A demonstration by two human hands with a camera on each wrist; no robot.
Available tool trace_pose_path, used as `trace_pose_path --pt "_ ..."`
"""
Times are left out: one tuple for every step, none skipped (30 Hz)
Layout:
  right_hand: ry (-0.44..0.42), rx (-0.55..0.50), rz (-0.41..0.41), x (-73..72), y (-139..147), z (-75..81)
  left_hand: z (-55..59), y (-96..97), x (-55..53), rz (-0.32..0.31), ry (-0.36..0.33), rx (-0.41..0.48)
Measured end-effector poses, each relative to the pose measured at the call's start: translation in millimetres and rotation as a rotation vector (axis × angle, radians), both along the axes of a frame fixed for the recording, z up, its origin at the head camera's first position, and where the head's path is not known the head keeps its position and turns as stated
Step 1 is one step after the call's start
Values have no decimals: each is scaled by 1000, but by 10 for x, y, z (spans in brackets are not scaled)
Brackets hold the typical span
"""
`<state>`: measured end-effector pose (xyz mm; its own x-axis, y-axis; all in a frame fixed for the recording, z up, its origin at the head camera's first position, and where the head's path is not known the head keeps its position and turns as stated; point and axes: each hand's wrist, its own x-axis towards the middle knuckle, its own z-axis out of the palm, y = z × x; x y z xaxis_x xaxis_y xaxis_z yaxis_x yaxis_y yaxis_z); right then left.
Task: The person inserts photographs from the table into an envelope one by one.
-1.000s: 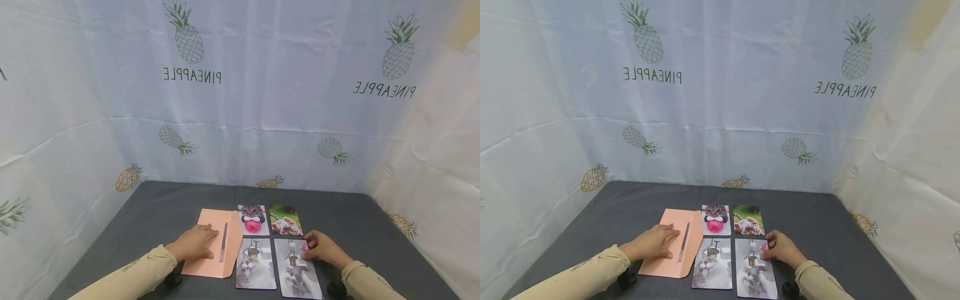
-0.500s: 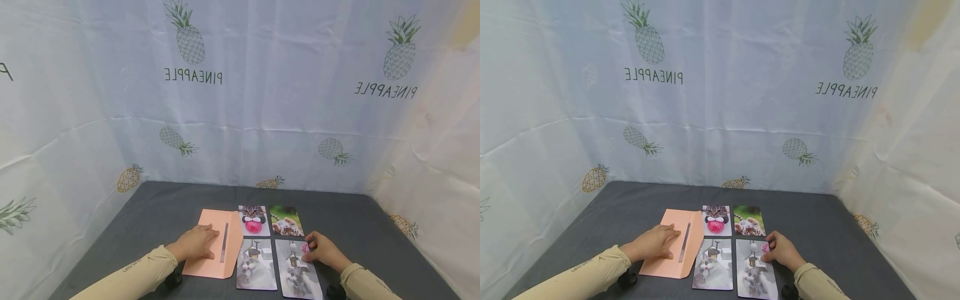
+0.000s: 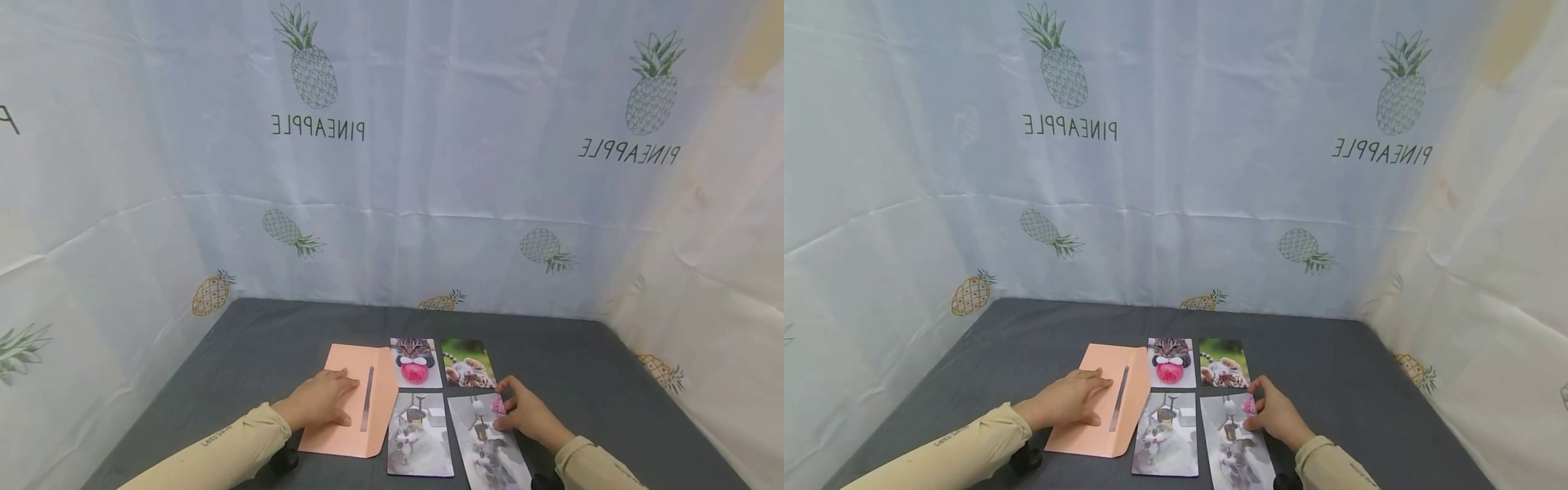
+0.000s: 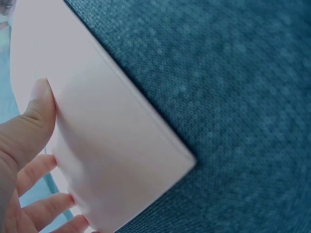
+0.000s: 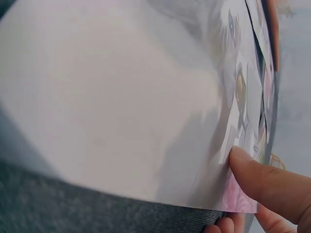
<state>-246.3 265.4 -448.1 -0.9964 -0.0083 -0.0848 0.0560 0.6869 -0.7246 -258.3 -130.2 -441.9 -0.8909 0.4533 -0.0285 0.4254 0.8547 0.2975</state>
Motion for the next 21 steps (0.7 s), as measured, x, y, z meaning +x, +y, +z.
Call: trace_pose_path --pt "1 -6 -4 5 -6 1 -4 -1 -1 -1 0 2" --pt "4 -9 0 8 -9 1 -10 -2 -4 -3 2 2" --pt "9 -17 -4 13 -14 4 -15 -3 -6 -6 3 3" --pt "12 -27 -2 18 -17 9 -19 -3 -9 -7 1 7" --pt "15 -46 -5 23 -22 17 -22 -4 -9 -7 1 7" --pt "20 -57 -4 27 -23 26 -24 -5 -10 -8 3 6" --pt "23 -70 -7 30 -23 38 -26 -5 -12 -9 5 3" --pt "25 -83 -9 30 -20 54 -31 -5 -15 -11 7 1" --pt "27 -95 -15 28 -16 73 -33 -4 -16 -12 10 -2" --pt "31 -99 -14 25 -9 95 -36 -5 -18 -14 12 -5" --pt "38 -103 -12 21 -2 120 -38 -5 -20 -15 14 -8" --pt "45 -100 -7 15 7 145 -40 -5 -22 -17 17 -10" --pt "53 -102 -1 9 16 172 -41 -5 -23 -18 18 -11" --pt "64 -107 11 3 25 200 -41 -4 -22 -17 19 -12" --pt "73 -114 22 -3 35 225 -41 -4 -22 -17 20 -15" --pt "83 -117 36 -8 44 252 -40 -3 -21 -16 18 -14" --pt "88 -132 46 -13 50 278 -37 -1 -19 -14 17 -15" --pt "95 -142 55 -18 53 305 -31 0 -16 -11 16 -17" --pt "98 -158 64 -23 54 333 -26 2 -13 -8 13 -16" --pt "101 -171 75 -26 50 362 -22 2 -11 -5 11 -16" --pt "102 -180 82 -29 44 388 -19 3 -9 -3 11 -18"
